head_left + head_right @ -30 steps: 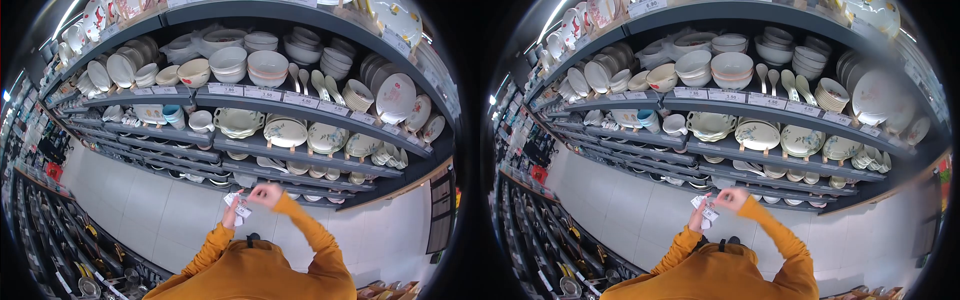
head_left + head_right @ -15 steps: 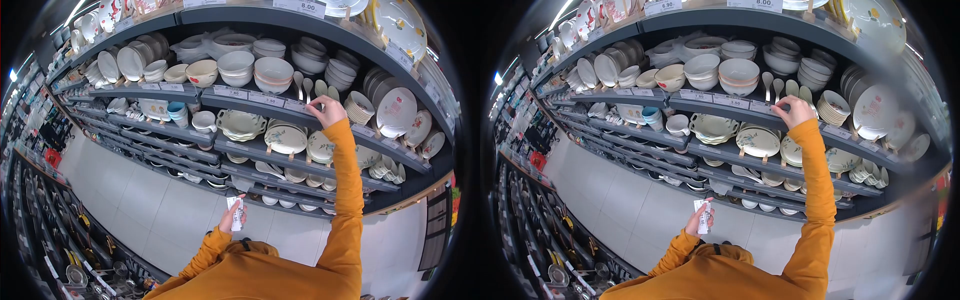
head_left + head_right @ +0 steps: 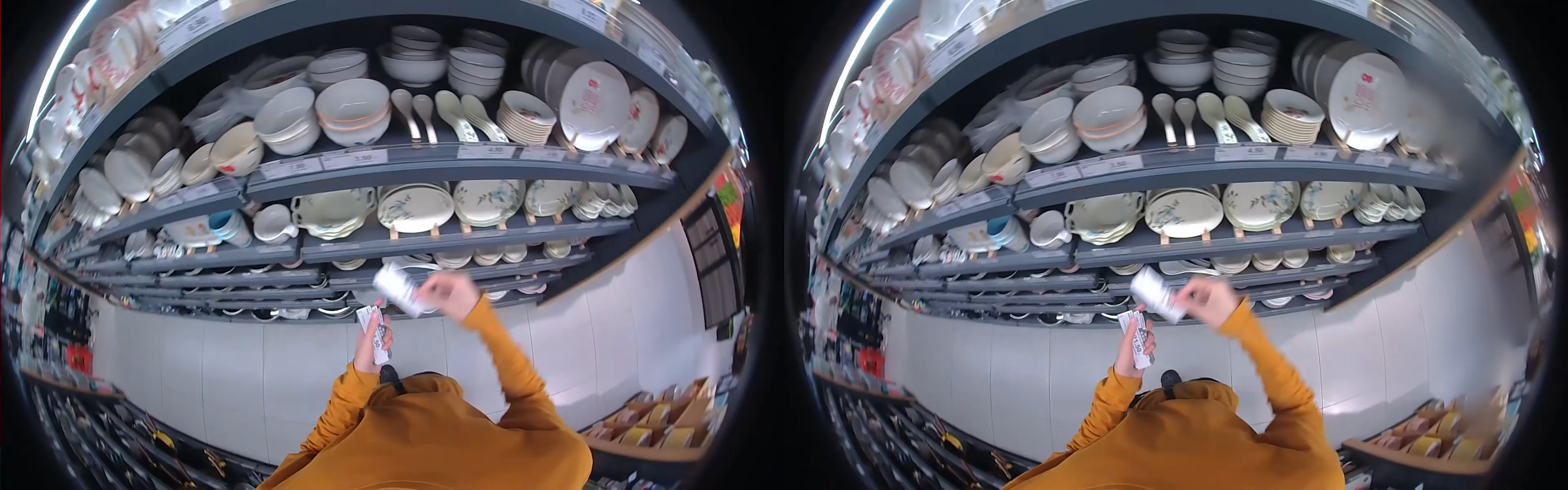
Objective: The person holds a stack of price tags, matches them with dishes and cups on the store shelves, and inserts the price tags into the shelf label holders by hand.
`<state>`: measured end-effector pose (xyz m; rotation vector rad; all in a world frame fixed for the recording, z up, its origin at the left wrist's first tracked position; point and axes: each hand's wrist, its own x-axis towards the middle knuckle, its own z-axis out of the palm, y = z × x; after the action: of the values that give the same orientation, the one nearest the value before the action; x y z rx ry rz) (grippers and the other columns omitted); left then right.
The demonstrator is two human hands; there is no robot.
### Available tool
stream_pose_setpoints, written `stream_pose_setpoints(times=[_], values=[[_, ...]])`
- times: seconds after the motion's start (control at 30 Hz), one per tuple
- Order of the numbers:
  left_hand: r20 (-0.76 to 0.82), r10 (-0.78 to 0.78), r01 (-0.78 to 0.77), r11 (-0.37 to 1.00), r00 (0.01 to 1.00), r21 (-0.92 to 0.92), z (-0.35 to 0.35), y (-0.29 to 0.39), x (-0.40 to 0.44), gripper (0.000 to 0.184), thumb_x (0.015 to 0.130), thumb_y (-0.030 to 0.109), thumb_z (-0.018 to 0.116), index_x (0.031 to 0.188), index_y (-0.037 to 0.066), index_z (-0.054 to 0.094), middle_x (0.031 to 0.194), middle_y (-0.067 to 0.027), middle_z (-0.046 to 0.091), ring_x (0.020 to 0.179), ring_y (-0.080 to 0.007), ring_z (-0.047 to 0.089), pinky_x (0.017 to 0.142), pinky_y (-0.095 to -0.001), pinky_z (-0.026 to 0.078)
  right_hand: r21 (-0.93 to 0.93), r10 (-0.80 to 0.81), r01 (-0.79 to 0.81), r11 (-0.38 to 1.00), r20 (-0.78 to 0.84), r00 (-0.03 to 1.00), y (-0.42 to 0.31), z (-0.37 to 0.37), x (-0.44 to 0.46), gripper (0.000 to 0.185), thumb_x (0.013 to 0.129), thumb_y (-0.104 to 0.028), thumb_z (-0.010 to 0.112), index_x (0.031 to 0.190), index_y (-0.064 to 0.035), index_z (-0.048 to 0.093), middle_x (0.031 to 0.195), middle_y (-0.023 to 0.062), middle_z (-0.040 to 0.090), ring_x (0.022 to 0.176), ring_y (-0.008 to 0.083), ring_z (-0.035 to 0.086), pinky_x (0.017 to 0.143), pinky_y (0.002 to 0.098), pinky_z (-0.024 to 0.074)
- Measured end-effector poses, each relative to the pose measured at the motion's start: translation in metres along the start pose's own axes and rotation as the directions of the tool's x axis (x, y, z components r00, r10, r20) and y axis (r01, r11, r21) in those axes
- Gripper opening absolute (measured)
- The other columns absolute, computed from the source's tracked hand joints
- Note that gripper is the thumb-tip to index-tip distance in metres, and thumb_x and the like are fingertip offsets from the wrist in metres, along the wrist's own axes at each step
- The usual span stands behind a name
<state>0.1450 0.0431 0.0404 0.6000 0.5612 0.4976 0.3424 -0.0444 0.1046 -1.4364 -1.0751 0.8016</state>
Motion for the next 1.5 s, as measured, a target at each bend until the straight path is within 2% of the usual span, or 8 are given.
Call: stream_pose_setpoints(times=[0.1,0.33,0.37,0.53,0.87,1.1,1.33,1.5], values=[[-0.034,-0.092,0.096,0.982,0.995,0.161,0.005,0.003,0.007,0.039,0.096,0.027,0.051,0.130,0.008,0.047,0.081,0.0002,0.052,0.061,-0.0058,0.048,0.049,-0.0198,0.036,0.115,0.519,-0.518,0.847,0.023,0.854,0.017,0.055,-0.040,0.020,0.085,-0.031,0.068,0.083,-0.0115,0.068,0.061,-0.0041,0.056,0.046,0.0035,0.045,0.046,0.0206,0.0380],[-0.013,-0.263,0.262,0.952,0.965,0.160,-0.025,-0.020,0.011,0.042,0.096,0.023,0.049,0.135,0.009,0.040,0.077,-0.0021,0.050,0.066,-0.0106,0.051,0.059,-0.0220,0.042,-0.167,0.359,-0.418,0.893,-0.298,0.885,0.074,0.031,-0.055,0.036,0.079,-0.043,0.069,0.078,-0.0070,0.067,0.054,0.0075,0.055,0.046,0.0110,0.050,0.044,0.0305,0.0392],[-0.001,-0.271,0.268,0.953,0.963,0.143,-0.025,-0.018,0.011,0.042,0.096,0.023,0.048,0.135,0.010,0.040,0.077,-0.0026,0.050,0.066,-0.0110,0.051,0.058,-0.0224,0.042,-0.405,0.112,-0.305,0.862,-0.435,0.893,0.105,0.005,-0.048,0.035,0.079,-0.043,0.069,0.077,-0.0076,0.067,0.058,0.0092,0.058,0.050,0.0173,0.055,0.048,0.0323,0.0434],[0.031,-0.296,0.288,0.946,0.955,0.149,-0.030,-0.020,0.016,0.042,0.096,0.022,0.048,0.137,0.015,0.038,0.080,-0.0043,0.050,0.061,-0.0112,0.048,0.054,-0.0236,0.040,-0.655,-0.187,-0.374,0.656,-0.621,0.761,0.082,-0.121,-0.024,0.021,0.078,-0.021,0.071,0.093,-0.0080,0.064,0.086,0.0100,0.063,0.062,0.0249,0.062,0.059,0.0383,0.0493],[0.127,-0.248,0.240,0.968,0.960,0.078,0.055,-0.088,0.030,0.041,0.098,0.026,0.044,0.136,0.013,0.037,0.081,-0.0047,0.050,0.052,-0.0091,0.042,0.048,-0.0225,0.035,-0.851,-0.710,0.068,0.521,-0.388,0.588,-0.106,-0.204,0.016,0.034,0.081,-0.015,0.067,0.113,-0.0103,0.059,0.121,0.0029,0.057,0.062,0.0170,0.058,0.058,0.0280,0.0490],[0.127,-0.190,0.200,0.977,0.974,-0.075,0.150,-0.167,0.028,0.038,0.100,0.029,0.040,0.133,0.011,0.038,0.081,-0.0041,0.050,0.052,-0.0080,0.041,0.047,-0.0207,0.034,-0.809,-0.531,0.103,0.578,-0.277,0.801,-0.120,-0.299,0.039,0.014,0.081,-0.021,0.067,0.087,-0.0071,0.066,0.075,0.0037,0.062,0.057,0.0182,0.055,0.055,0.0295,0.0438],[0.024,0.118,-0.114,0.983,0.993,-0.144,0.215,-0.179,0.032,0.044,0.097,0.030,0.048,0.135,0.011,0.036,0.083,-0.0014,0.049,0.053,-0.0049,0.038,0.046,-0.0188,0.030,-0.343,-0.521,0.423,0.839,-0.280,0.806,-0.091,-0.297,-0.012,0.017,0.082,-0.013,0.068,0.096,-0.0037,0.066,0.089,0.0027,0.068,0.067,0.0059,0.055,0.056,0.0219,0.0444],[-0.103,0.153,-0.156,0.988,0.983,-0.021,0.221,-0.200,0.048,0.042,0.095,0.027,0.053,0.132,0.009,0.041,0.081,-0.0002,0.052,0.057,-0.0042,0.041,0.045,-0.0185,0.029,0.122,0.197,-0.202,0.972,0.050,0.979,0.025,-0.237,-0.112,0.013,0.082,-0.012,0.069,0.092,-0.0051,0.064,0.083,-0.0009,0.065,0.064,0.0029,0.054,0.055,0.0182,0.0423]])
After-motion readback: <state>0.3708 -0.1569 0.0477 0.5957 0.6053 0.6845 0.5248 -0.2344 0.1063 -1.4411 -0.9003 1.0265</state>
